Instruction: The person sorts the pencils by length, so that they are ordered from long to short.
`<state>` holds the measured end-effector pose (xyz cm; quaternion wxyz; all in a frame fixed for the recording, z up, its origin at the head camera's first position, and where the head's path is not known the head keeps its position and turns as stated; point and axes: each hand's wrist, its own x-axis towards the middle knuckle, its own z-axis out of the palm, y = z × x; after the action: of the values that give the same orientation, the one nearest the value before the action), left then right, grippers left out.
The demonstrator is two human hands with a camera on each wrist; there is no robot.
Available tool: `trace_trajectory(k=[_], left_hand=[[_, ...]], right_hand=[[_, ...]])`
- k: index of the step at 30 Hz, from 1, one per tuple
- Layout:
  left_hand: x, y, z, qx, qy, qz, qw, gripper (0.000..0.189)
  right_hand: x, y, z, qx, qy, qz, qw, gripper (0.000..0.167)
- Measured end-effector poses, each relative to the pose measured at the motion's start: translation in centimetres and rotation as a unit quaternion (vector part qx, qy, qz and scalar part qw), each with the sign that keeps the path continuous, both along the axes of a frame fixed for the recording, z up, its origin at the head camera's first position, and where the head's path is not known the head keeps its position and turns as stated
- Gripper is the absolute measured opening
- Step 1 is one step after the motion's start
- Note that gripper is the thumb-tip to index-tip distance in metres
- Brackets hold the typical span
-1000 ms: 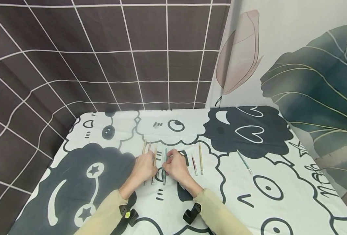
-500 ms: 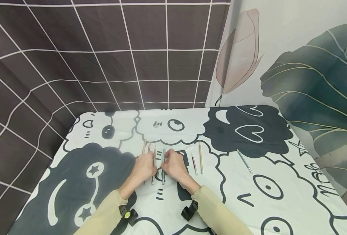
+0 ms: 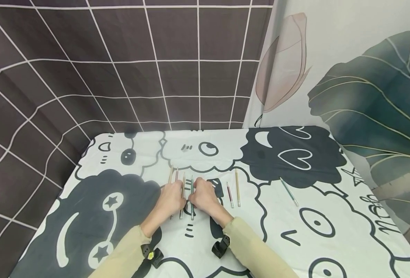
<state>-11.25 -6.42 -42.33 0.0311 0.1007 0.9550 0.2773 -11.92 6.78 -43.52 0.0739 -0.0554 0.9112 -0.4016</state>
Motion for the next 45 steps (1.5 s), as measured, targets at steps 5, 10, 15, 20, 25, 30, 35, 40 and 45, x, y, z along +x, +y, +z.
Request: trace_trajectory(k=[5, 10, 15, 20, 25, 30, 35, 40, 45], left_hand=[[-0.01, -0.01, -0.02, -0.009, 0.008, -0.004, 0.9999, 0.023], [0.06, -0.07, 0.03, -0.002, 0.008, -0.006, 0.9999, 0.023], [0.09, -0.07, 0.06, 0.002, 0.008, -0.007, 0.9999, 0.023], [0.10, -0.02, 0.01, -0.006, 0.013, -0.007, 0.9999, 0.020], [0.07, -0.03, -0.12, -0.007, 0.018, -0.006, 0.9998, 0.019], [0.07, -0.06, -0.24, 0.002, 0.013, -0.002, 0.9999, 0.019], [0.06, -0.12, -0.30, 0.011, 0.010, 0.001, 0.9999, 0.016], [0.09, -0.18, -0.28, 0.011, 0.015, 0.000, 0.9998, 0.017], [0.09, -0.16, -0.20, 0.019, 0.015, 0.003, 0.9997, 0.017]], right_hand=[[-0.05, -0.08, 0.04, 0.004, 0.003, 0.008, 1.0000, 0.025], [-0.18, -0.15, 0.00, 0.007, 0.004, 0.010, 0.9999, 0.024], [-0.34, -0.22, 0.04, 0.009, 0.002, 0.010, 0.9999, 0.025], [-0.41, -0.28, 0.01, 0.008, 0.003, 0.009, 0.9999, 0.026], [-0.42, -0.26, -0.13, 0.011, 0.011, 0.013, 0.9998, 0.023], [-0.39, -0.20, -0.18, 0.012, 0.013, 0.017, 0.9997, 0.023], [-0.40, -0.20, -0.21, 0.013, 0.011, 0.017, 0.9997, 0.023], [-0.38, -0.20, -0.17, 0.013, 0.012, 0.016, 0.9997, 0.023], [-0.36, -0.21, -0.09, 0.010, 0.011, 0.016, 0.9998, 0.023]])
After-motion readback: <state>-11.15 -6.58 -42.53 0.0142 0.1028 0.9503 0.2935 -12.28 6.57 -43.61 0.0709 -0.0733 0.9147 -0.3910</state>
